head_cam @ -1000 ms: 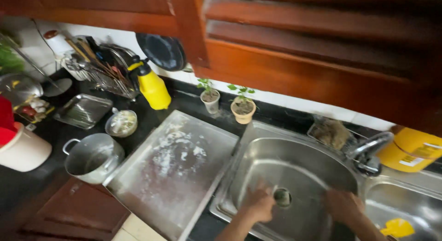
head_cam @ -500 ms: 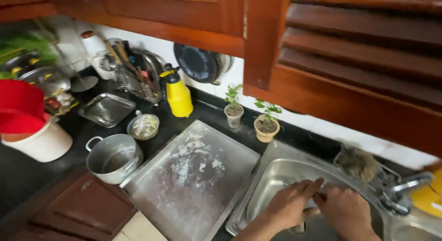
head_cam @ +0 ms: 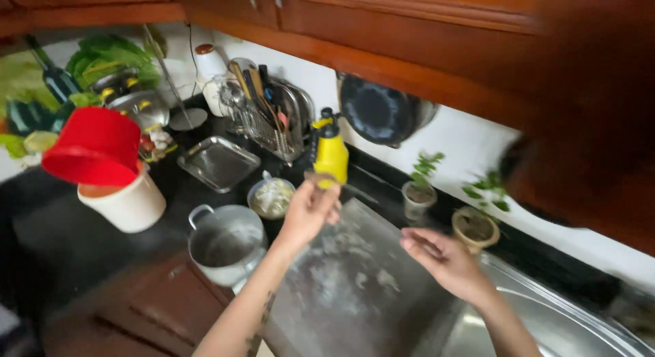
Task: Wash kitchen utensils, a pot, and a metal tray in a kitchen sink.
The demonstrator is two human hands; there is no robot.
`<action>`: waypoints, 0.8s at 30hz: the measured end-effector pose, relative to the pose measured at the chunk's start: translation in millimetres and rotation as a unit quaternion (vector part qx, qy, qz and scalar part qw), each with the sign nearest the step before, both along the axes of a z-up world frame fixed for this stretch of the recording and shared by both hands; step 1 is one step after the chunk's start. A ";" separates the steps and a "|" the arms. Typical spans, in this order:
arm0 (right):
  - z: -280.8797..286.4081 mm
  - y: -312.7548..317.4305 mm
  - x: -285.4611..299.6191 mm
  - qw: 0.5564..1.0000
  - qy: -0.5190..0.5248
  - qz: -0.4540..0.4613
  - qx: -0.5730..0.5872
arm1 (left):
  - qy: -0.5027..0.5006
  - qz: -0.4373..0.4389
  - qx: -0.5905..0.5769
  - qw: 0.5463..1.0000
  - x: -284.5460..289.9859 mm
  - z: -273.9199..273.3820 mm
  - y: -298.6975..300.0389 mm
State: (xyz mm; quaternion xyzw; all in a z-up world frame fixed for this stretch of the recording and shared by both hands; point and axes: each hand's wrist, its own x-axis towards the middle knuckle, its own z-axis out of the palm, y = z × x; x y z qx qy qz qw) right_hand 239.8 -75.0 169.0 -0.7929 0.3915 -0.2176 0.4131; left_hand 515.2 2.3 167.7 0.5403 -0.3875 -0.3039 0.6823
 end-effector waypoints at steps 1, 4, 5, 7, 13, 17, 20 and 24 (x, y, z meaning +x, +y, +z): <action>-17.8 -9.3 22.9 0.979 0.180 -0.017 -0.091 | -0.019 -0.066 0.055 0.996 22.1 0.0 2.3; -39.4 -26.9 95.8 0.889 0.441 0.055 -0.109 | -0.028 -0.136 0.108 0.984 99.6 -24.5 -1.5; -39.5 -30.5 117.8 0.839 0.522 0.146 -0.044 | -0.012 -0.139 0.101 0.985 124.3 -36.3 -3.4; -23.5 -38.9 156.7 0.866 0.480 0.137 -0.005 | -0.011 -0.097 0.027 0.995 202.7 -33.4 -21.3; -47.5 -55.0 246.6 0.929 0.364 0.058 -0.026 | -0.320 0.254 0.041 0.912 386.6 37.2 -47.7; -66.6 -74.4 277.7 0.963 0.269 0.031 -0.009 | -0.377 0.318 0.084 0.866 478.4 25.4 -116.3; -48.8 -74.2 289.1 0.957 0.291 0.013 0.014 | -0.325 0.275 0.140 0.894 492.1 30.2 -150.5; -101.5 -110.1 269.0 0.957 0.288 0.005 -0.042 | -0.375 0.240 0.113 0.888 539.8 -9.8 -204.8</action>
